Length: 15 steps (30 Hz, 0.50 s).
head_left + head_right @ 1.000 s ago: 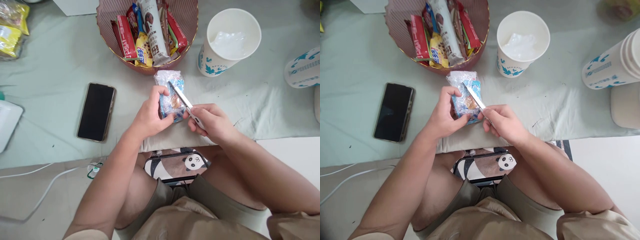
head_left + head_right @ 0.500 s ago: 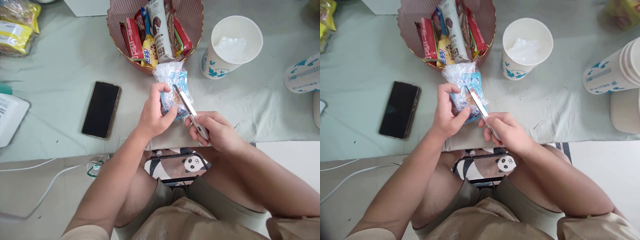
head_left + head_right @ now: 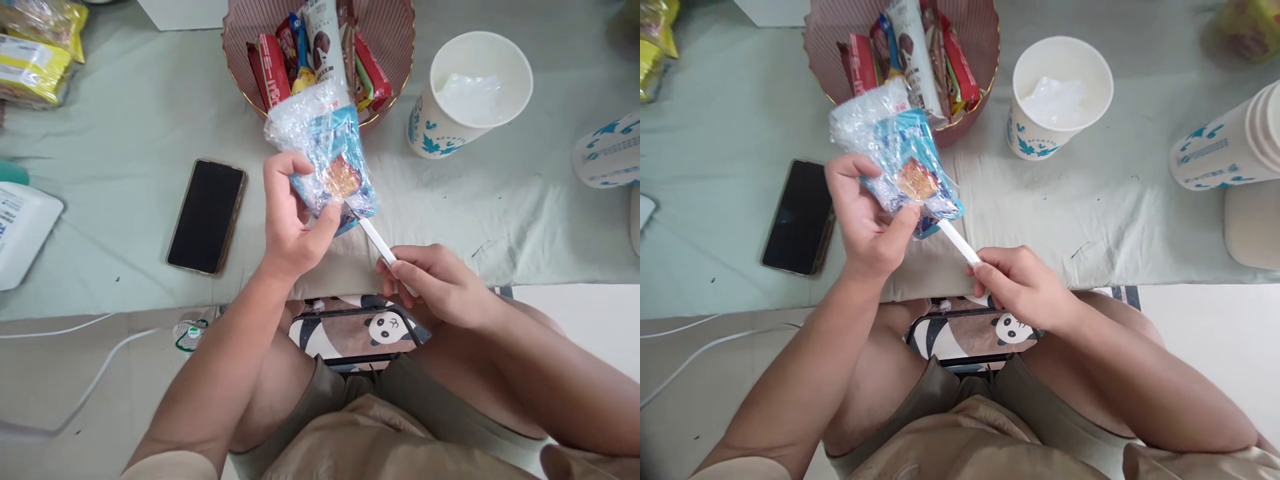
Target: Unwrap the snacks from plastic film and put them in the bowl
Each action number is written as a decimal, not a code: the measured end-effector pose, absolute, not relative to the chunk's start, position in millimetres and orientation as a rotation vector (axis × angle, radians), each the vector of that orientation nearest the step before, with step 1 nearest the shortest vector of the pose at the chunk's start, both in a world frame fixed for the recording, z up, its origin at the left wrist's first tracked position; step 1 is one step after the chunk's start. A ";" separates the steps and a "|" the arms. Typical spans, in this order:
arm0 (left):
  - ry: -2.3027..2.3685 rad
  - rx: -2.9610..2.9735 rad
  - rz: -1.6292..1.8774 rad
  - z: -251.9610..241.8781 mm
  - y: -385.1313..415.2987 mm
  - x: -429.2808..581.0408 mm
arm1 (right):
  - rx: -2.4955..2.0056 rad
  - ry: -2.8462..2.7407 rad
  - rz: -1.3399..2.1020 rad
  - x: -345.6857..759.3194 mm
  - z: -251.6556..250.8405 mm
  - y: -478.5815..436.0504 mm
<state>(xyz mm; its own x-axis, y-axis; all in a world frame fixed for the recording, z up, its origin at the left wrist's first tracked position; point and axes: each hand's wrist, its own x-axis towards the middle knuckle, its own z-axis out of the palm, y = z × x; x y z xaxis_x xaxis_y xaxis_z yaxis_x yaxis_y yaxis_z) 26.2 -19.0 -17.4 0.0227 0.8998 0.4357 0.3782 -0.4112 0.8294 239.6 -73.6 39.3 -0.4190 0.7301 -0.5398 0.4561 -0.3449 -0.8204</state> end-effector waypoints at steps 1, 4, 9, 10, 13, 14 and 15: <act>1.293 1.812 1.410 -17.4 -17.7 25.0 | -1.568 -1.710 1.797 240.1 38.2 -73.5; 1.241 1.763 1.513 -20.3 -10.0 18.3 | -1.571 -1.812 1.725 240.4 36.8 -73.7; 1.012 1.594 1.750 -29.1 10.0 -6.0 | -1.583 -1.858 1.676 245.5 40.9 -67.0; 1.022 1.568 1.704 -29.3 11.8 -10.6 | -1.623 -1.908 1.535 248.7 41.0 -63.6; 0.989 1.470 1.521 -24.4 8.5 -15.9 | -1.747 -2.012 0.905 263.2 35.2 -50.0; 0.946 1.430 1.451 -21.6 5.0 -14.3 | -1.774 -2.029 0.758 269.1 31.2 -45.3; 0.897 1.399 1.376 -18.4 0.8 -11.3 | -1.796 -2.040 0.675 275.2 26.5 -41.1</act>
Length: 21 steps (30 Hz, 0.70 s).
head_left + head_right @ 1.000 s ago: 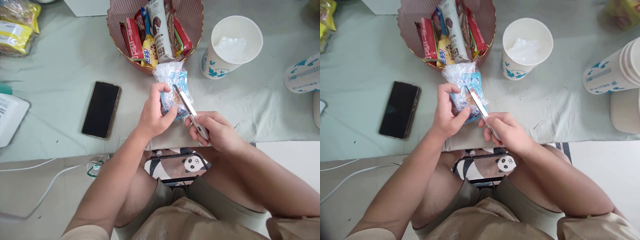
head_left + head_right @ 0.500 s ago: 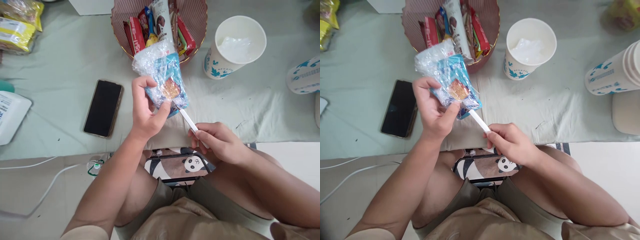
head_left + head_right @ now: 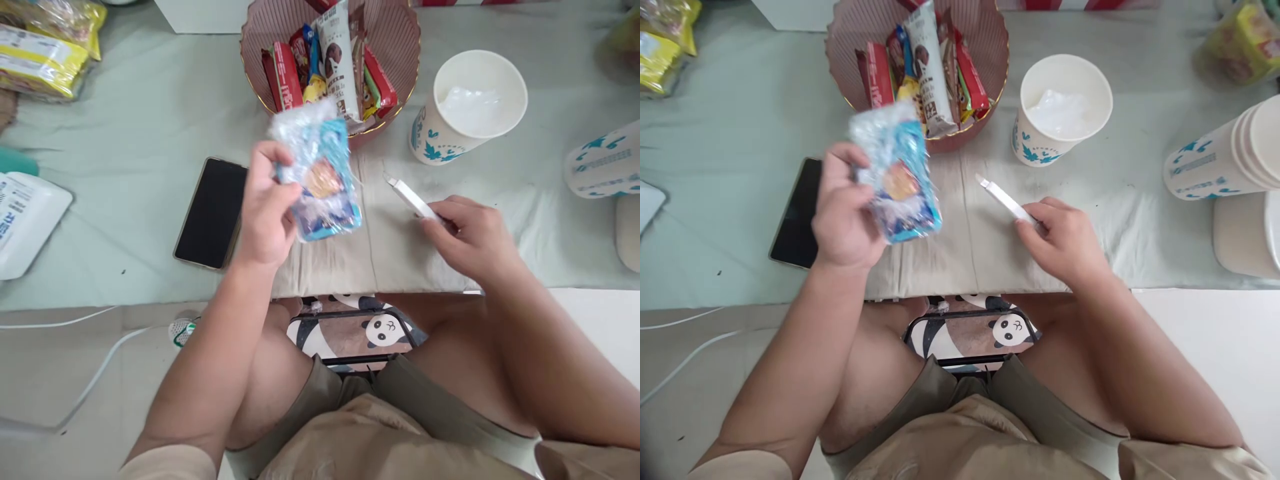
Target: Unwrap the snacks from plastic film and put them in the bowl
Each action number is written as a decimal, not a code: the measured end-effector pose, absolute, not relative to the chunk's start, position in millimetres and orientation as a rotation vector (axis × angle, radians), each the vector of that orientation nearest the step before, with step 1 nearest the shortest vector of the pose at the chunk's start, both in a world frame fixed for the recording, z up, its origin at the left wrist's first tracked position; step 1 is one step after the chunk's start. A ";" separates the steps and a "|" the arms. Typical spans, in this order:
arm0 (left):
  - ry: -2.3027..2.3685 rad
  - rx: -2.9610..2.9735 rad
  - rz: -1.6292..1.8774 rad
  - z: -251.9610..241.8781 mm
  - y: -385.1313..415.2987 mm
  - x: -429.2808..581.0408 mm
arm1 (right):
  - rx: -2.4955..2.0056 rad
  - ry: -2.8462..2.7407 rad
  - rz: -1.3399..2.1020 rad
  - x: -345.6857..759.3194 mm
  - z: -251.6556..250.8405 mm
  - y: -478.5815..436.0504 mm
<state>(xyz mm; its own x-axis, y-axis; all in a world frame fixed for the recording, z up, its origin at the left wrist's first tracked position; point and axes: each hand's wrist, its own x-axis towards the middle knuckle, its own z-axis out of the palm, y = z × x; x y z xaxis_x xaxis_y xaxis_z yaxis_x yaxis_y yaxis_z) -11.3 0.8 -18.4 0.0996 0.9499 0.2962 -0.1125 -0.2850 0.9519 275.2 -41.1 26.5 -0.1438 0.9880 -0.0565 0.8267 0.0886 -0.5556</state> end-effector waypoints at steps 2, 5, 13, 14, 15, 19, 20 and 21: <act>0.847 1.385 1.165 -12.3 -8.1 -3.2 | -1.838 -2.054 0.621 286.5 16.1 -34.9; 0.800 1.442 0.874 -7.5 -18.6 8.3 | -1.917 -2.003 0.375 296.6 3.6 -32.0; 0.657 1.323 0.616 -19.3 -21.7 21.7 | -1.153 -2.114 0.523 259.6 7.2 -43.1; 0.641 1.315 0.594 -19.3 -20.9 21.8 | -1.125 -2.133 0.566 253.7 8.2 -44.1; 0.625 1.298 0.572 -18.3 -20.1 21.5 | -1.129 -2.131 0.598 249.2 9.0 -44.8; 0.620 1.140 0.471 -7.9 -18.6 18.9 | -1.205 -1.972 0.642 244.9 9.9 -43.4; 0.635 1.092 0.440 -4.8 -18.7 18.6 | -1.239 -1.895 0.651 246.4 9.2 -42.1; 0.657 1.054 0.413 -2.1 -18.9 18.5 | -1.284 -1.795 0.678 248.2 8.0 -40.3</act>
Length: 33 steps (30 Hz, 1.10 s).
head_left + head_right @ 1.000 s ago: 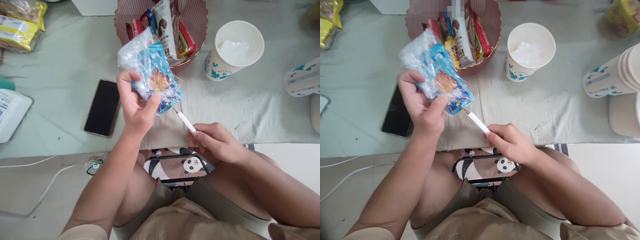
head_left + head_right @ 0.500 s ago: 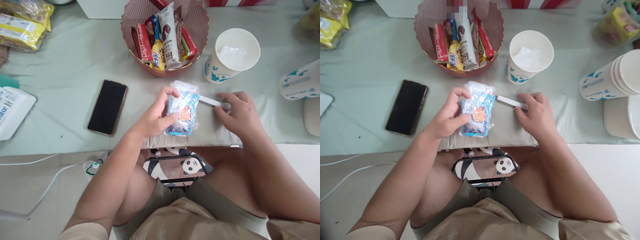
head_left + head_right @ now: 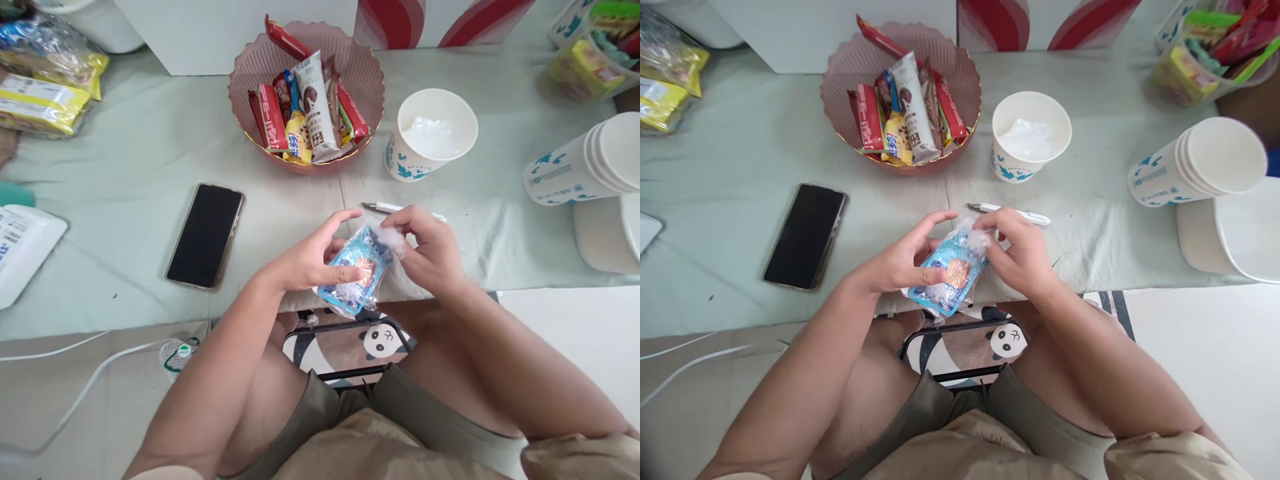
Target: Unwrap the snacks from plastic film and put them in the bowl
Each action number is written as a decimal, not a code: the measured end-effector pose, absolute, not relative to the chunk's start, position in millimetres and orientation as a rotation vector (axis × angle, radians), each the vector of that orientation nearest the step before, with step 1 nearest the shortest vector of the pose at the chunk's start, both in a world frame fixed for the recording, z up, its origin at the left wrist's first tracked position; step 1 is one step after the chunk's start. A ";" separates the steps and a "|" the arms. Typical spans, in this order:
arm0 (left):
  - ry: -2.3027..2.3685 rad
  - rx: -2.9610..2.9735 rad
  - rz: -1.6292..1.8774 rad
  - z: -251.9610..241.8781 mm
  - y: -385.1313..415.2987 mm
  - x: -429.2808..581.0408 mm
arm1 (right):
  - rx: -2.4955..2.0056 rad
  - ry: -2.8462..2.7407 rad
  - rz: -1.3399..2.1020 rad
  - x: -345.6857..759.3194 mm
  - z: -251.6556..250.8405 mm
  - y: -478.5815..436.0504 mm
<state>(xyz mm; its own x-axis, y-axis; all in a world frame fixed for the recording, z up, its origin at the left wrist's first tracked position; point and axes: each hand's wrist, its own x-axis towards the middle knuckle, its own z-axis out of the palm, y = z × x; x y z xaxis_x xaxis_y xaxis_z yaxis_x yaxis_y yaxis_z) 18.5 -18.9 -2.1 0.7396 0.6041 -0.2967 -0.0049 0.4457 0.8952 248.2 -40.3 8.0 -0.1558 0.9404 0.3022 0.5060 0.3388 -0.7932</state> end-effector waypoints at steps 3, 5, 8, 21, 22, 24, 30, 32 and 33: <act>0.691 1.020 0.392 2.2 -18.8 19.9 | -1.397 -1.384 0.828 254.0 1.6 -32.8; 0.674 1.017 0.424 2.5 -18.4 22.1 | -1.373 -1.144 0.876 256.4 -3.0 -27.8; 0.666 0.970 0.519 0.7 -18.1 26.7 | -1.310 -0.967 0.904 255.5 -5.0 -26.2; 1.174 1.542 1.131 -14.1 -17.9 37.3 | -1.211 -1.000 1.441 213.1 1.3 -47.5; 1.157 1.566 1.142 -12.2 -17.7 36.7 | -1.196 -0.946 1.480 212.3 0.9 -47.2; 1.122 1.574 1.205 -8.7 -17.3 35.9 | -1.132 -0.804 1.616 210.5 0.6 -47.0; 1.086 1.528 1.375 -4.5 -18.9 35.1 | -1.028 -0.575 1.916 202.1 1.7 -47.8; 1.107 1.551 1.424 -3.9 -20.2 34.4 | -1.001 -0.557 1.937 200.7 1.5 -46.6; 1.115 1.570 1.431 -3.7 -20.7 33.9 | -0.988 -0.552 1.950 200.5 1.3 -45.9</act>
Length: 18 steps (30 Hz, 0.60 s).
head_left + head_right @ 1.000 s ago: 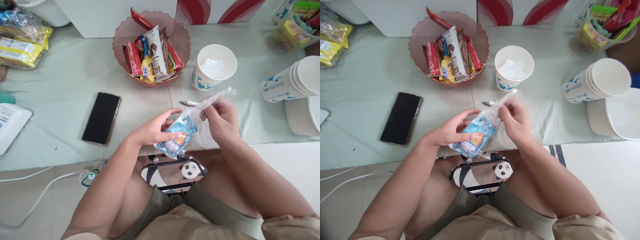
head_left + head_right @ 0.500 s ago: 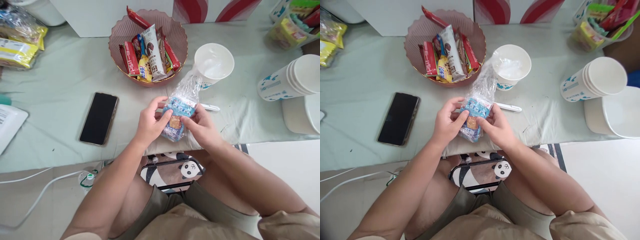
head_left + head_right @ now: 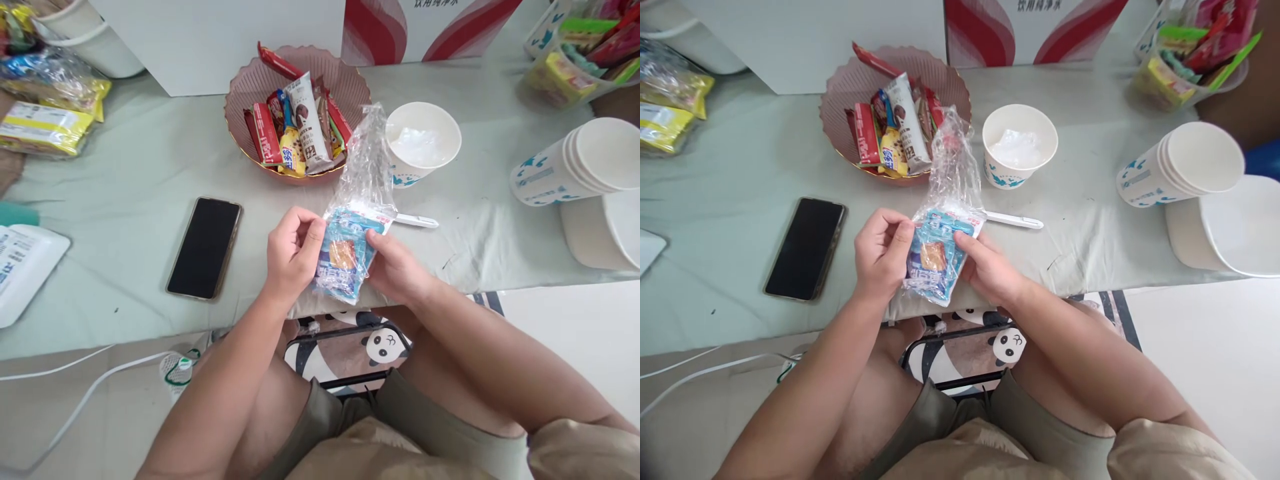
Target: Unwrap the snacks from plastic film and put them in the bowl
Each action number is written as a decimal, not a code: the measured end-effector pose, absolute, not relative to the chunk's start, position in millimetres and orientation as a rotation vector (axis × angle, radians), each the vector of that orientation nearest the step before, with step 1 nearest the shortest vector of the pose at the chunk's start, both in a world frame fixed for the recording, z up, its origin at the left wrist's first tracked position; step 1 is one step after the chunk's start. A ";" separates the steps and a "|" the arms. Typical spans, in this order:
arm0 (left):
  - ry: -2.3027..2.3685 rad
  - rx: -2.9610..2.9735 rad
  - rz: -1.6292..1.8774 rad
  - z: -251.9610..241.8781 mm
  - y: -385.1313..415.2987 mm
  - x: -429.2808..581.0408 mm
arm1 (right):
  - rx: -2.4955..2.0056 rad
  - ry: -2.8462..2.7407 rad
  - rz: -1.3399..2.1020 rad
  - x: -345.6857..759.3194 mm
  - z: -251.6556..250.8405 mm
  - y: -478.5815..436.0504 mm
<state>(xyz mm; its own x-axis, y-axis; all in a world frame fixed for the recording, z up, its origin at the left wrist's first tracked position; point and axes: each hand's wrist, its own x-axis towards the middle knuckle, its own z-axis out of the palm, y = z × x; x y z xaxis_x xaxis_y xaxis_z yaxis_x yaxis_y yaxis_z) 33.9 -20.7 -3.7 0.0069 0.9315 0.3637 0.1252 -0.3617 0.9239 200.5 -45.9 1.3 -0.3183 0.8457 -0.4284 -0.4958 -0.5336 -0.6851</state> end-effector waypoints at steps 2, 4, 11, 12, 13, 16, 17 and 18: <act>1.138 1.600 1.435 -3.8 -20.8 32.4 | -0.965 -0.539 1.972 201.1 1.0 -44.7; 1.181 1.607 1.527 -4.3 -20.2 30.7 | -0.968 -0.526 1.961 201.8 1.2 -44.5; 0.950 2.279 1.231 5.2 -31.5 34.6 | -1.129 -0.628 1.650 197.0 2.4 -45.1; 0.992 2.340 1.112 7.4 -34.3 36.4 | -1.144 -0.652 1.611 196.4 1.8 -44.4; 1.019 2.348 1.032 9.2 -36.4 37.9 | -1.151 -0.668 1.580 196.2 1.2 -43.6; 0.986 2.122 1.040 11.2 -37.1 38.2 | -1.140 -0.656 1.551 197.7 0.4 -41.4; 0.969 1.997 1.077 10.7 -35.8 36.9 | -1.136 -0.628 1.553 198.6 0.7 -40.8; 0.972 1.868 1.123 9.9 -34.1 35.1 | -1.133 -0.595 1.559 199.6 1.2 -40.3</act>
